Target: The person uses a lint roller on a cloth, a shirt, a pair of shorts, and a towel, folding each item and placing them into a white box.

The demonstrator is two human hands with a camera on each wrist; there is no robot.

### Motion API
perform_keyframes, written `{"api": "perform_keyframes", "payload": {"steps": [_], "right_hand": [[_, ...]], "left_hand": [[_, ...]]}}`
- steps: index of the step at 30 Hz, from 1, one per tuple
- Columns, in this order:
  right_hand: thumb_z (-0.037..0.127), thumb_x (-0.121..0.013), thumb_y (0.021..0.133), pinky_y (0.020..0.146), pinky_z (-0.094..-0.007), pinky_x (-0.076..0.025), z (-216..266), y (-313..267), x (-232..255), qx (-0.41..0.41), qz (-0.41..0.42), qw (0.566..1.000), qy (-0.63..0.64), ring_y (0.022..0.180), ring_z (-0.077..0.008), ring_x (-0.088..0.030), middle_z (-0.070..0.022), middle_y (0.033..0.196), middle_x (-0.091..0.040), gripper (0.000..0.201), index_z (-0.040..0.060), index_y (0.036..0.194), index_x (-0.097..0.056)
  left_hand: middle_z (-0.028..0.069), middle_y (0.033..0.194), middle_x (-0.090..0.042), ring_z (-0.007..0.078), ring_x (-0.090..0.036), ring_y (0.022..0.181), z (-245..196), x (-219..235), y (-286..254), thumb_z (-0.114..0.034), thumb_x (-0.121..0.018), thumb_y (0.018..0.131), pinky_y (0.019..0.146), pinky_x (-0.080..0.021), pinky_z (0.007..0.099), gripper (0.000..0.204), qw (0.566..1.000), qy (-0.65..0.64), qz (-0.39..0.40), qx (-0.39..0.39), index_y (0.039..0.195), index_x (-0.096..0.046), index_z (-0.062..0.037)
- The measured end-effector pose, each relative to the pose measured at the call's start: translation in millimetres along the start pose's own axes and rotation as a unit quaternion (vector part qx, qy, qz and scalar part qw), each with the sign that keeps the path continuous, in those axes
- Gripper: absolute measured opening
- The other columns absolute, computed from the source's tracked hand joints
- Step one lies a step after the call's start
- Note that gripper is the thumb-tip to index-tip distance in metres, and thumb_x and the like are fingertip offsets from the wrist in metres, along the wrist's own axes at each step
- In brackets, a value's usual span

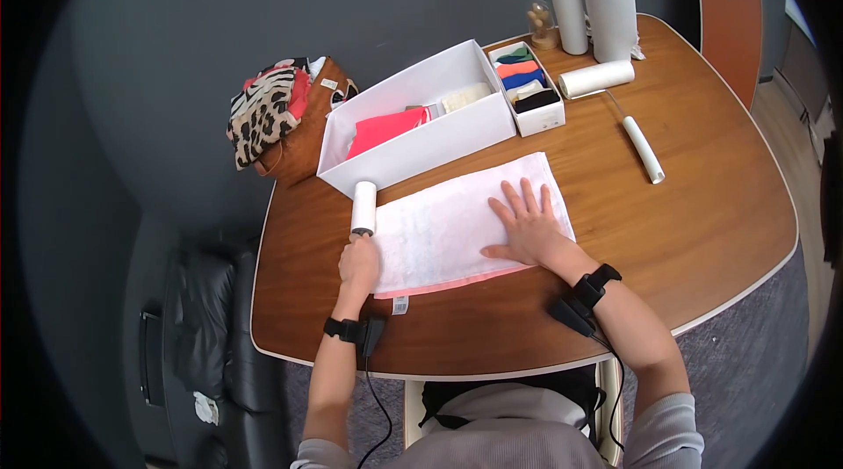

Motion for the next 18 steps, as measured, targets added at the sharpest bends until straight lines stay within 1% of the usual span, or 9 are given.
{"api": "perform_keyframes", "payload": {"steps": [2,4,6,7,9,10,13,15,18], "right_hand": [[0.070,-0.034,0.076,0.102,-0.0569,-0.004,0.4,0.4,1.9,-0.002,0.011,1.000,0.000,0.132,-0.0387,-0.002,-0.0163,0.144,-0.009,0.085,0.0125,0.138,-0.021],[0.069,-0.033,0.077,0.102,-0.0572,-0.003,1.7,-1.1,0.1,-0.005,0.020,1.000,0.003,0.132,-0.0382,0.000,-0.0158,0.145,-0.007,0.084,0.0127,0.138,-0.019],[0.068,-0.033,0.077,0.102,-0.0574,-0.003,1.0,-0.2,0.5,-0.003,0.018,1.000,0.001,0.132,-0.0383,-0.001,-0.0158,0.145,-0.008,0.084,0.0127,0.138,-0.020],[0.068,-0.033,0.077,0.102,-0.0572,-0.003,0.7,-0.6,1.6,-0.003,0.019,1.000,0.004,0.132,-0.0383,-0.001,-0.0158,0.145,-0.008,0.083,0.0127,0.138,-0.020],[0.068,-0.034,0.078,0.102,-0.0570,-0.003,0.3,-1.4,4.0,-0.003,0.021,1.000,0.011,0.132,-0.0384,-0.001,-0.0157,0.145,-0.008,0.083,0.0128,0.138,-0.020],[0.067,-0.034,0.078,0.102,-0.0568,-0.003,0.1,-1.4,3.0,-0.004,0.018,1.000,0.013,0.132,-0.0384,-0.001,-0.0158,0.144,-0.008,0.082,0.0129,0.138,-0.020],[0.066,-0.034,0.079,0.102,-0.0564,-0.003,0.9,-0.5,0.8,-0.005,0.018,1.000,0.016,0.132,-0.0386,0.000,-0.0159,0.144,-0.008,0.081,0.0130,0.138,-0.019],[0.066,-0.033,0.079,0.102,-0.0561,-0.003,1.2,-0.5,3.3,-0.009,0.024,1.000,0.012,0.132,-0.0387,0.000,-0.0160,0.145,-0.008,0.080,0.0130,0.138,-0.019],[0.065,-0.032,0.080,0.102,-0.0561,-0.003,1.1,-0.6,5.3,-0.007,0.027,1.000,0.012,0.132,-0.0388,0.000,-0.0161,0.145,-0.008,0.080,0.0129,0.139,-0.019]], "left_hand": [[0.0277,0.080,-0.059,0.0428,-0.058,0.080,-11.7,19.2,-17.5,-0.027,-0.030,0.091,0.071,-0.045,0.0496,0.039,0.999,-0.019,0.009,-0.042,0.094,-0.049,0.0065],[0.0299,0.074,-0.057,0.0450,-0.056,0.075,-30.7,17.0,-42.8,-0.027,-0.029,0.092,0.067,-0.043,0.0527,0.039,0.991,-0.048,0.051,-0.113,0.095,-0.047,0.0073],[0.0282,0.067,-0.056,0.0450,-0.056,0.067,-55.9,18.1,-82.4,-0.023,-0.033,0.091,0.060,-0.044,0.0518,0.032,0.975,-0.083,0.063,-0.195,0.086,-0.047,0.0050],[0.0271,0.063,-0.056,0.0445,-0.055,0.062,-59.8,10.8,-95.8,-0.021,-0.037,0.091,0.056,-0.044,0.0511,0.028,0.967,-0.089,0.063,-0.229,0.082,-0.046,0.0037],[0.0278,0.062,-0.055,0.0443,-0.055,0.062,-64.8,4.6,-112.1,-0.019,-0.038,0.091,0.056,-0.042,0.0511,0.025,0.966,-0.076,0.093,-0.229,0.082,-0.046,0.0032],[0.0275,0.062,-0.055,0.0436,-0.055,0.061,-64.5,2.2,-112.7,-0.019,-0.039,0.090,0.056,-0.043,0.0506,0.025,0.966,-0.072,0.088,-0.230,0.082,-0.046,0.0033],[0.0247,0.061,-0.057,0.0402,-0.059,0.061,-45.6,-9.6,-94.4,-0.022,-0.039,0.090,0.056,-0.047,0.0472,0.027,0.978,-0.021,0.056,-0.201,0.083,-0.046,0.0031],[0.0247,0.066,-0.059,0.0403,-0.059,0.065,-39.2,-3.5,-84.4,-0.024,-0.038,0.090,0.061,-0.048,0.0480,0.029,0.987,0.021,0.053,-0.151,0.085,-0.047,0.0035],[0.0257,0.070,-0.060,0.0408,-0.060,0.069,-18.7,-1.8,-61.3,-0.025,-0.036,0.090,0.063,-0.047,0.0485,0.032,0.991,0.048,0.045,-0.115,0.087,-0.048,0.0041]]}}
Point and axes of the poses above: each hand's wrist, its own y-axis towards the middle knuckle, its own x-axis out of the back of the hand, z = x × y, the point moved 1 cm from there along y, towards the middle knuckle
